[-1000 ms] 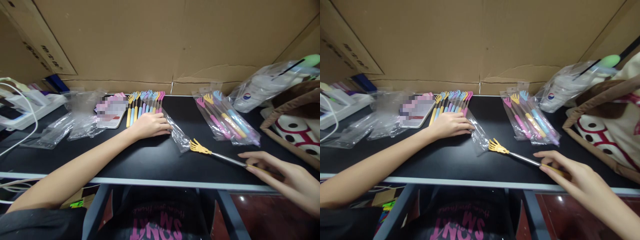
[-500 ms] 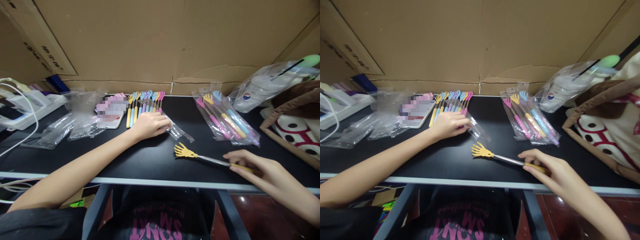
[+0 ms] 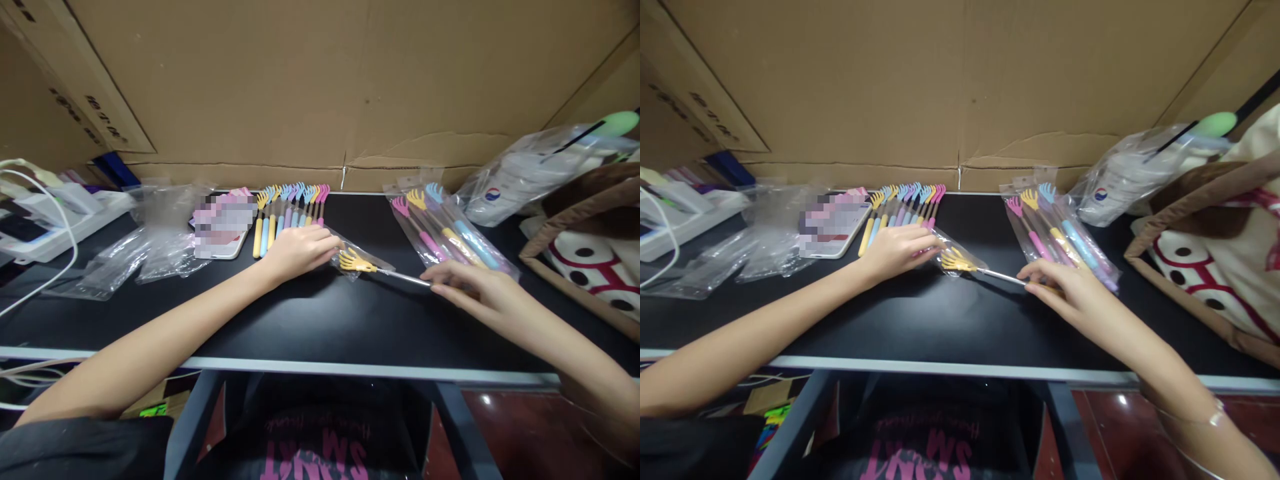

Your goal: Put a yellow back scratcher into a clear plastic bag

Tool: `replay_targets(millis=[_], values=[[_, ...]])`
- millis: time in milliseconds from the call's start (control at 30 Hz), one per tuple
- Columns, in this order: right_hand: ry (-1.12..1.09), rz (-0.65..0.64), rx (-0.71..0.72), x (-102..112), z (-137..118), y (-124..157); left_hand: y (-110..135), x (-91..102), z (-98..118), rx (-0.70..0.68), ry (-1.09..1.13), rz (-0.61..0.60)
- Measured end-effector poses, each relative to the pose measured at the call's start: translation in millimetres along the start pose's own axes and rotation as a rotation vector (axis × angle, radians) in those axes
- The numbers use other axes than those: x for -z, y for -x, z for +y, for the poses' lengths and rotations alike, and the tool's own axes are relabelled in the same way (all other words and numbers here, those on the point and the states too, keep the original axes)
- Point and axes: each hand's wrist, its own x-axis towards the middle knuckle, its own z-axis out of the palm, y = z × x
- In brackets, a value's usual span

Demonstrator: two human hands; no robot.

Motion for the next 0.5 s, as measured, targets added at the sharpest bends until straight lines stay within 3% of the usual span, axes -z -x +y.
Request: replay_targets(millis=[200,500], values=[[-0.004,-0.016,0.040,-3,2,-23,0,0.8,1,-0.004,0.006,0.023],[-0.071,-0.091,0.091,-5,-14,-52,-1,3.6,-1,0.014,0.012,0.051]])
